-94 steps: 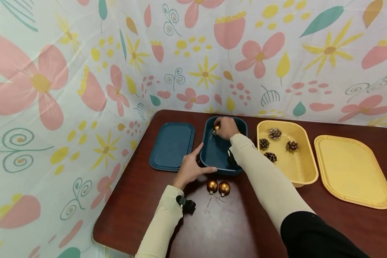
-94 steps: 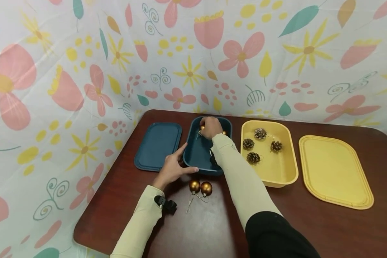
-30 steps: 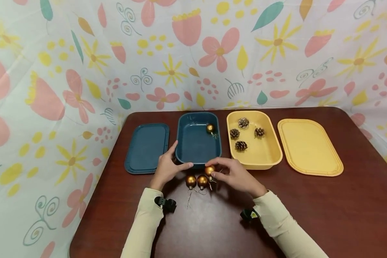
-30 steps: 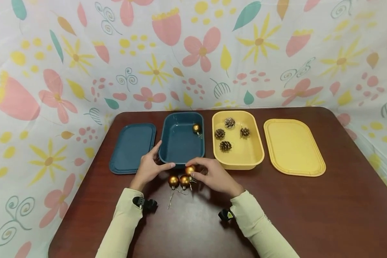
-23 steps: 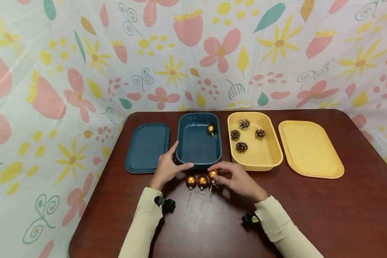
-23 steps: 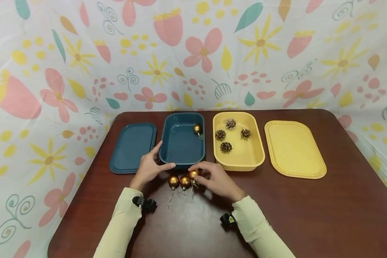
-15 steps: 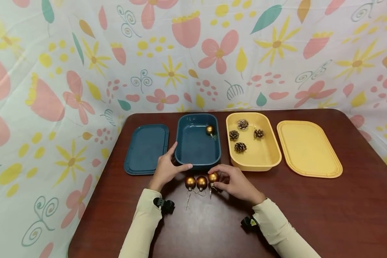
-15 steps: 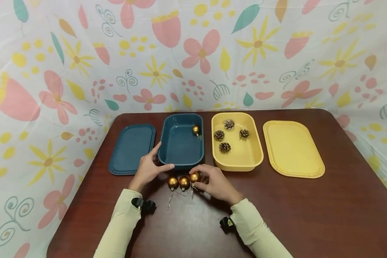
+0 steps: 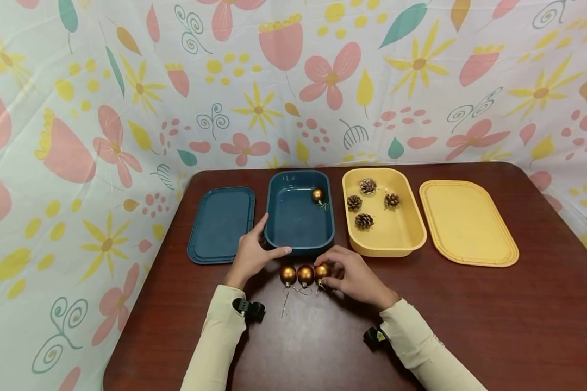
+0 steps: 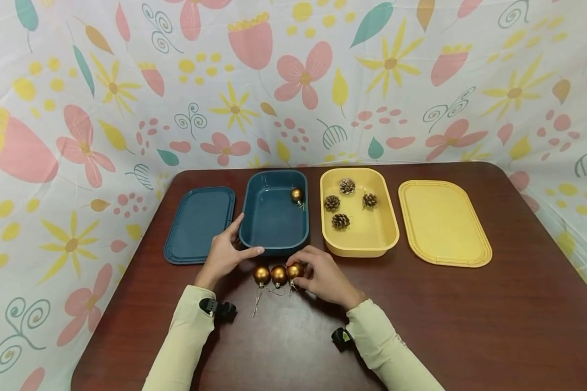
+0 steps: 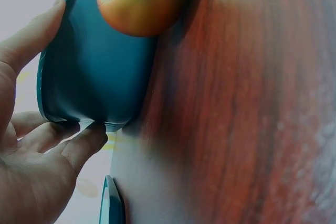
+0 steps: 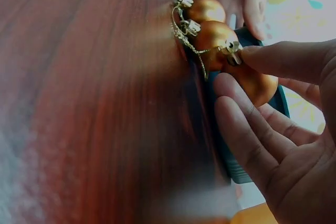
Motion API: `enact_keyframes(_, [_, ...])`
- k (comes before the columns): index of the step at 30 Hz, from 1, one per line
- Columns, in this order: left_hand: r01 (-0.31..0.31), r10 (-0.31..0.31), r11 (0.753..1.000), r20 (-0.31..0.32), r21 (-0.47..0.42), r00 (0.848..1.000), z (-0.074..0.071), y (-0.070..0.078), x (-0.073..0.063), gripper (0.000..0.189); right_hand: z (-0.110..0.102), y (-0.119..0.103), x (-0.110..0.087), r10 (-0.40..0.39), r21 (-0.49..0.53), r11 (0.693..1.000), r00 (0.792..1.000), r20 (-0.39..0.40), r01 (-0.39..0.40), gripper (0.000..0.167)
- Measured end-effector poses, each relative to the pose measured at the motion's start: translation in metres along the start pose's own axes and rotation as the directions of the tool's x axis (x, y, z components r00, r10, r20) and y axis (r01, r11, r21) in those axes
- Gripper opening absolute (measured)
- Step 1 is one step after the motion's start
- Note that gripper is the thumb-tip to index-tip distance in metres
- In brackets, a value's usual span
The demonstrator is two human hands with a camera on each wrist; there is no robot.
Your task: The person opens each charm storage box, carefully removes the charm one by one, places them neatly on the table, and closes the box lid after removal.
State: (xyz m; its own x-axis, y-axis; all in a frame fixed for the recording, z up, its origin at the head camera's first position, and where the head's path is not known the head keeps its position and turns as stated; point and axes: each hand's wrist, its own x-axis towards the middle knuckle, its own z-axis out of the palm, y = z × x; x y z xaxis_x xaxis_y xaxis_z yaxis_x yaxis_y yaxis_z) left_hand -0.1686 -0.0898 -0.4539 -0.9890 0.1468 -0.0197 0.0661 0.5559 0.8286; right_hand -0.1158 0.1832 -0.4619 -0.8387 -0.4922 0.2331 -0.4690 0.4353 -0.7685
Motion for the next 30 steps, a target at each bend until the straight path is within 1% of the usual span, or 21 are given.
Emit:
enact_keyframes(6, [-0.004, 0.004, 1.000, -0.004, 0.000, 1.000, 0.0001, -0.0004, -0.0010, 0.110, 0.0022, 0.0016, 0.0008, -0.005, -0.047, 0.999, 1.000, 0.002, 0.005, 0.033])
enact_keyframes(12, [-0.007, 0.007, 1.000, -0.008, 0.001, 1.000, 0.0003, -0.0012, 0.0014, 0.110, 0.0023, 0.0012, 0.0017, 0.007, -0.089, 0.996, 1.000, 0.013, -0.005, 0.033])
enact_keyframes(20, [-0.003, 0.003, 1.000, -0.007, -0.011, 1.000, -0.0001, -0.0019, 0.0017, 0.110, 0.0028, 0.0025, 0.0019, 0.016, -0.095, 0.995, 0.999, 0.031, -0.013, 0.032])
enact_keyframes(27, [-0.046, 0.046, 0.999, -0.020, 0.003, 0.999, -0.0008, -0.0018, 0.0006, 0.109, 0.0038, 0.0021, 0.0020, 0.021, -0.125, 0.992, 1.000, 0.023, -0.018, 0.034])
enact_keyframes(30, [-0.049, 0.049, 0.999, -0.019, 0.002, 0.999, -0.0004, -0.0016, 0.0005, 0.109, 0.0039, 0.0019, 0.0016, 0.026, -0.125, 0.992, 1.000, 0.014, -0.024, 0.035])
